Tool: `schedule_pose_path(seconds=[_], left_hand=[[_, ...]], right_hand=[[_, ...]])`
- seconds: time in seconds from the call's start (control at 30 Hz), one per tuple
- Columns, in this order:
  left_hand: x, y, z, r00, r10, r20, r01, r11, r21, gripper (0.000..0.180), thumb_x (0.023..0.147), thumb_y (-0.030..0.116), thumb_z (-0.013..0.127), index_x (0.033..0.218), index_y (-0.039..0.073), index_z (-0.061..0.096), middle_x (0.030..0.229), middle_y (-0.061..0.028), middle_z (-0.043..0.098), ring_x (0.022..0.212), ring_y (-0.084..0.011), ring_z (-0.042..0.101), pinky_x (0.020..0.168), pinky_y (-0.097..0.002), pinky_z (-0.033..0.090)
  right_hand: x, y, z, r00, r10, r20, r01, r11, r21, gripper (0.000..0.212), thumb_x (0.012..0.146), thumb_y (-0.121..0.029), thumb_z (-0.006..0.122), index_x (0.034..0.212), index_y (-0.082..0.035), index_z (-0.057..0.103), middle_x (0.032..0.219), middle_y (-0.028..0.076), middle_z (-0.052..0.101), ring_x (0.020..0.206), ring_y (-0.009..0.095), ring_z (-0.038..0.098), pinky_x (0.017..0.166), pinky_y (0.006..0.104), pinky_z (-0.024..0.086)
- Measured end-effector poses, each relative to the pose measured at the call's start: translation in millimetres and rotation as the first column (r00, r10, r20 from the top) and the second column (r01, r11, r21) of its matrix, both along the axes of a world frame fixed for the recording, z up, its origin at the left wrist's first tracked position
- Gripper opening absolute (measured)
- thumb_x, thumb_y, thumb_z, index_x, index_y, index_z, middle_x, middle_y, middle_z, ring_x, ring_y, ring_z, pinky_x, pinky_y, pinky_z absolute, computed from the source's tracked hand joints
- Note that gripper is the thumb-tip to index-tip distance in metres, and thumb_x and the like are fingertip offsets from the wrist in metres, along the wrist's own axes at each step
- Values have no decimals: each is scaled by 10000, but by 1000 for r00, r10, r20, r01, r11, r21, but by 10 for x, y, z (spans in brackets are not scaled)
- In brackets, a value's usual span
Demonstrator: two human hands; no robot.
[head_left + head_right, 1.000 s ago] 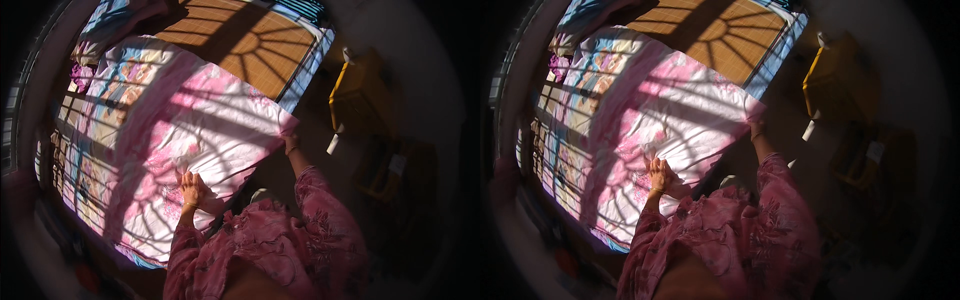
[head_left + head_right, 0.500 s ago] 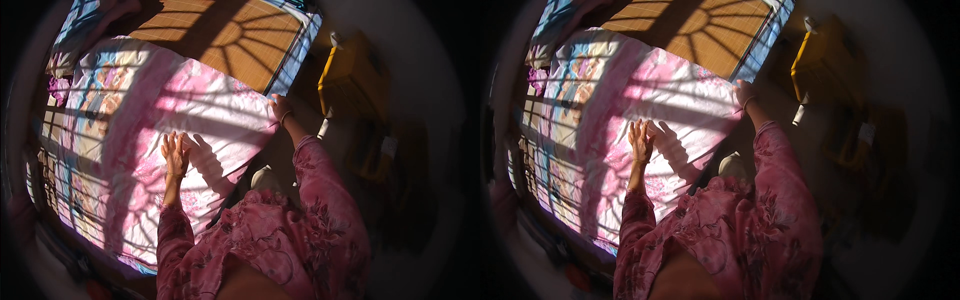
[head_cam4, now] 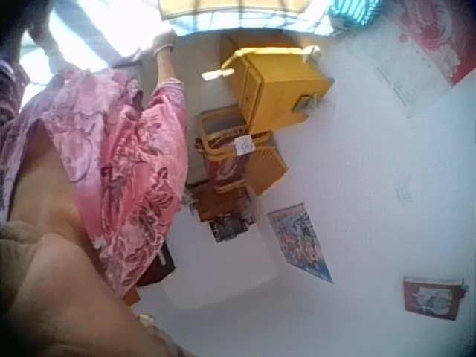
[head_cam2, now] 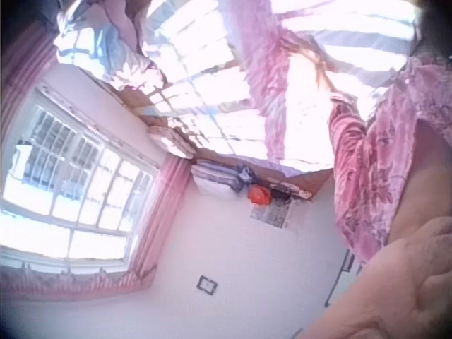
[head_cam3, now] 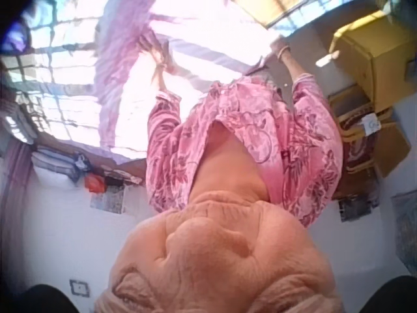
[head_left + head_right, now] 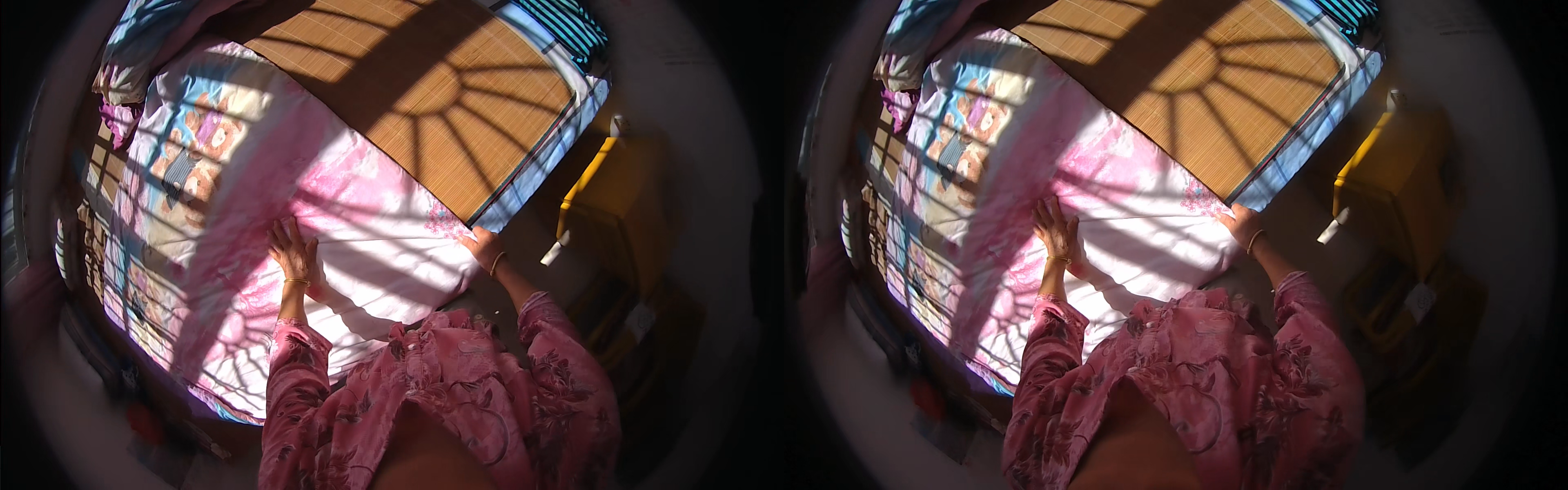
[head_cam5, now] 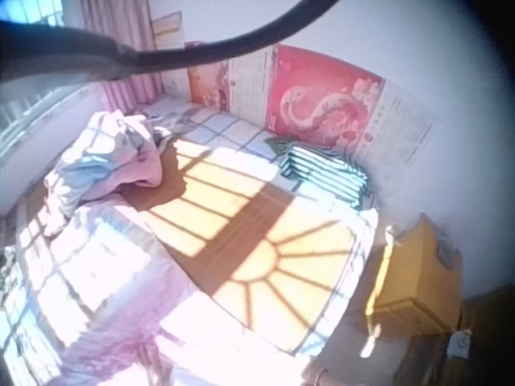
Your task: The person folds a large floral-patterned quilt on a bed. They repeatedly smooth the fabric, fold the edges inward, and flip the quilt to align the sides. The person continues folding the quilt into a smaller, compact shape by hand.
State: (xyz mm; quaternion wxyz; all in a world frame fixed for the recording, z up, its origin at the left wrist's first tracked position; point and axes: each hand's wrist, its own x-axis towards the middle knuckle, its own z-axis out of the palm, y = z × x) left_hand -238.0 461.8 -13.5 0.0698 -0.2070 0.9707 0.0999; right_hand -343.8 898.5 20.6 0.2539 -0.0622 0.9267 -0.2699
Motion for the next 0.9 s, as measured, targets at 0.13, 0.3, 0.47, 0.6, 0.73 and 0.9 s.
schedule_pose_path(seconds=[0.13,0.3,0.47,0.6,0.73,0.9], left_hand=[[-78,-46,179,997,29,65,-33,998,57,797,729,452,643,1400,168,317,1456,-222,199,1334,-461,149,1017,-632,159],[-419,-231,470,946,-43,-320,94,985,146,643,840,408,583,1350,73,379,1403,-227,297,1312,-451,228,1036,-574,178],[-1221,-433,587,944,-24,-328,41,998,44,589,873,445,520,1367,152,388,1409,-179,340,1337,-407,232,1058,-565,123],[-1302,-522,196,993,-18,-116,16,1000,-21,617,815,443,561,1365,218,396,1463,-131,296,1350,-402,211,1061,-596,98],[-1372,-489,237,995,20,-101,-17,999,32,630,773,428,599,1341,211,434,1453,-144,307,1349,-404,215,1054,-607,102],[-1419,-517,327,994,-36,-99,44,996,80,642,809,412,577,1361,135,402,1453,-167,289,1352,-412,186,1066,-581,95]], right_hand=[[-833,-673,159,957,134,256,-104,986,-127,465,761,-495,652,813,-34,640,744,193,634,742,364,624,702,440,474],[-1541,-1955,-415,949,69,309,90,877,-472,521,763,-471,661,810,47,625,740,177,623,702,217,610,638,358,473],[-2066,-2721,-109,938,178,298,-4,864,-504,390,756,-311,698,571,-21,512,514,33,447,529,95,425,482,312,356],[-2245,-2676,-171,974,195,112,-152,938,-311,328,687,-266,666,607,18,523,618,208,546,597,291,532,576,403,425],[-2430,-2765,-185,915,327,236,-274,934,-229,403,684,-327,725,735,63,637,753,252,636,712,255,638,682,363,487],[-3111,-3704,-112,860,185,475,57,890,-452,344,786,-348,703,687,-29,618,588,18,557,550,117,516,521,285,416]])
